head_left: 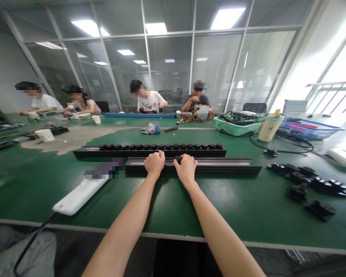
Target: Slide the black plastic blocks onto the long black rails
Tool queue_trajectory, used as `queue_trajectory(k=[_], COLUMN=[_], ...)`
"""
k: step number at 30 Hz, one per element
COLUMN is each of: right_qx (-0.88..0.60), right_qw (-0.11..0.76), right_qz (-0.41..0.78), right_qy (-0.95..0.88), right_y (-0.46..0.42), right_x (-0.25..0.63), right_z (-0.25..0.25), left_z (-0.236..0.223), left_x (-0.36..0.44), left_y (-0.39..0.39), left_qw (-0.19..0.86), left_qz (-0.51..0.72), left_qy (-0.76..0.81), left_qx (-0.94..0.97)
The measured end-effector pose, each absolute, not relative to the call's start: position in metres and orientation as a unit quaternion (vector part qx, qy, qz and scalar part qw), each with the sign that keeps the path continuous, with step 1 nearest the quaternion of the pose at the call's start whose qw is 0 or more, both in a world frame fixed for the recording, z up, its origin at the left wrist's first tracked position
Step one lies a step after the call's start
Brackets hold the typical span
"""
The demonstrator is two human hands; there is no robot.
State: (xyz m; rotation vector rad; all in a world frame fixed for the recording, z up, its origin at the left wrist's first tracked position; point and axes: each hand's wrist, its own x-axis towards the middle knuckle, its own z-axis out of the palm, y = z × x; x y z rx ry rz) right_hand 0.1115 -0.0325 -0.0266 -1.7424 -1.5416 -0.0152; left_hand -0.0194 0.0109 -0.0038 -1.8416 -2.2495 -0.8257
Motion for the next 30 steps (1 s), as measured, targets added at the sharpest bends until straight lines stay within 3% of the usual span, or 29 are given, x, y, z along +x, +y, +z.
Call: queue_trajectory(k=[30], right_qx=[-0.702], right_qw=[0.414], right_qz=[-0.002], right_qy=[-0.579], right_y=[-0.0301], right_x=[0.1159], right_z=[-0.0264], left_z=[-0.0031], left_x=[-0.018], left_y=[0.0103], left_qw=[0.061], left_qz=[-0.27], left_qy=[-0.746], left_qx=[-0.606])
